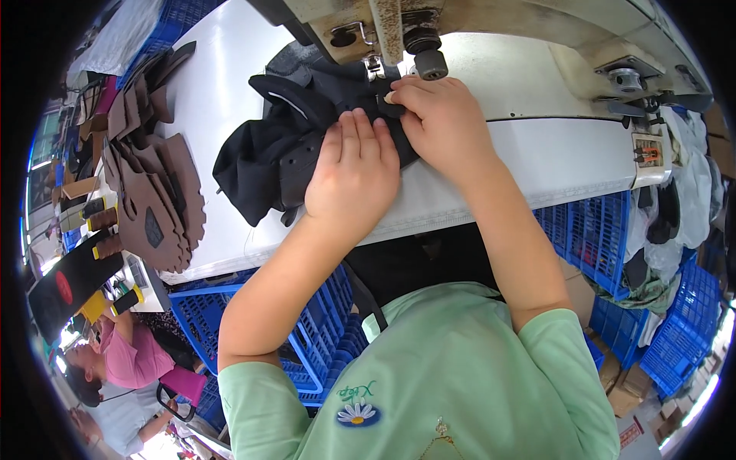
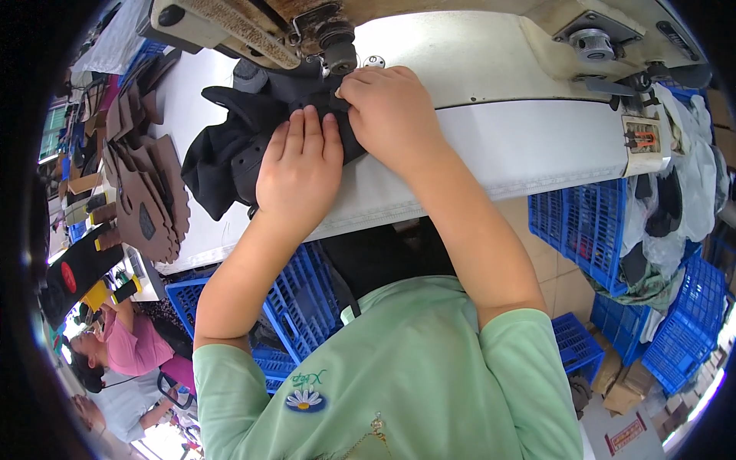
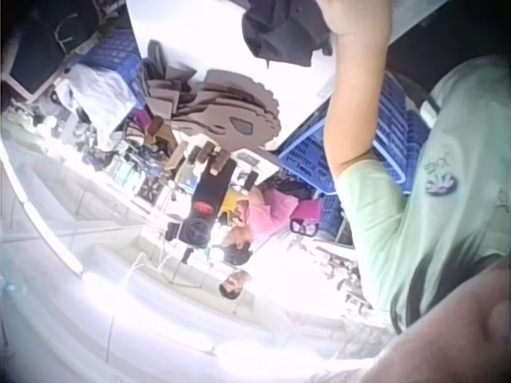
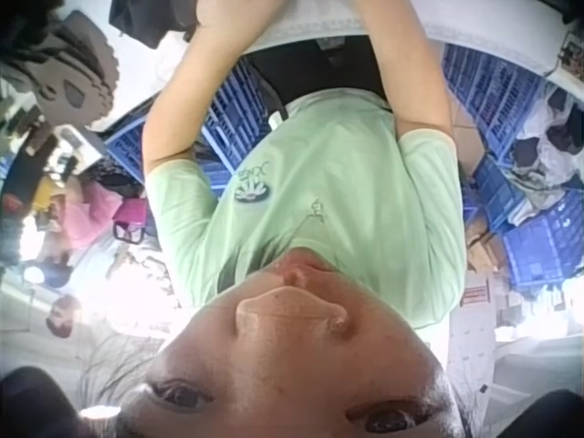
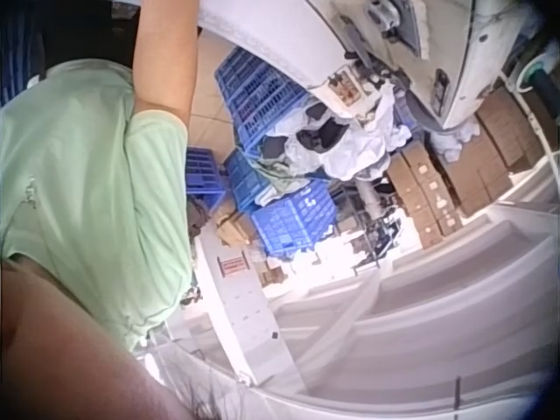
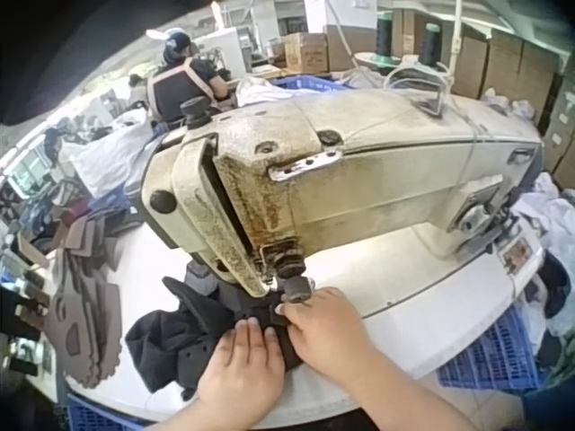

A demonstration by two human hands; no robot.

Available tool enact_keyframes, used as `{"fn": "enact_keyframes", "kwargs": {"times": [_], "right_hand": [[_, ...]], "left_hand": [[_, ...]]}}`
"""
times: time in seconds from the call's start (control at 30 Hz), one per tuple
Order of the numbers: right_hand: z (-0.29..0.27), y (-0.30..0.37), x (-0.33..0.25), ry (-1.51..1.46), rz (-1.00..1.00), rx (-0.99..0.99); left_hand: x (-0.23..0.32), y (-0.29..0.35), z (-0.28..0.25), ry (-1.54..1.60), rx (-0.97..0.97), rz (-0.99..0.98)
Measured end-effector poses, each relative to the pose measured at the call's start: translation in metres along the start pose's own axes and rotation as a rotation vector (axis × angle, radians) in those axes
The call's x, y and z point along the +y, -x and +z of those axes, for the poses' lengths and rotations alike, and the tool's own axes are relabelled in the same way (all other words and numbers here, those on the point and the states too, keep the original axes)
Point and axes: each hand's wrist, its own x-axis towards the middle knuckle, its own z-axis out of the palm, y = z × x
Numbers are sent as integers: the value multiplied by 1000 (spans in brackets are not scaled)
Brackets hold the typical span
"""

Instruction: Operator uses an industrial sewing machine to stitch together components of a black shoe upper.

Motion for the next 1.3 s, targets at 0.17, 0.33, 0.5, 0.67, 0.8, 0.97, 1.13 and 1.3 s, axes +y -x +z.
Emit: {"fn": "enact_keyframes", "kwargs": {"times": [0.17, 0.33, 0.5, 0.67, 0.8, 0.97, 1.13, 1.3], "right_hand": [[0, 0, 0, -29, 19, 5], [-1, -2, 1, -20, 12, -13], [2, -6, 7, -16, -25, -34], [2, -11, 15, -2, -77, -13], [0, -12, 17, -21, -82, -36], [-5, -14, 16, 10, -95, -75], [-10, -16, 20, -134, -34, -126], [-44, 3, 11, -220, -47, -149]], "left_hand": [[-2, -1, -3, 9, -24, 8], [1, -3, -2, -6, -14, -7], [6, -7, 5, 22, 48, -27], [9, -11, 3, -51, -24, -52], [9, -11, 1, -36, -28, -57], [14, -14, 0, -8, -13, -141], [16, -20, -2, 68, 86, -218], [11, -15, -12, 116, -75, -187]]}}
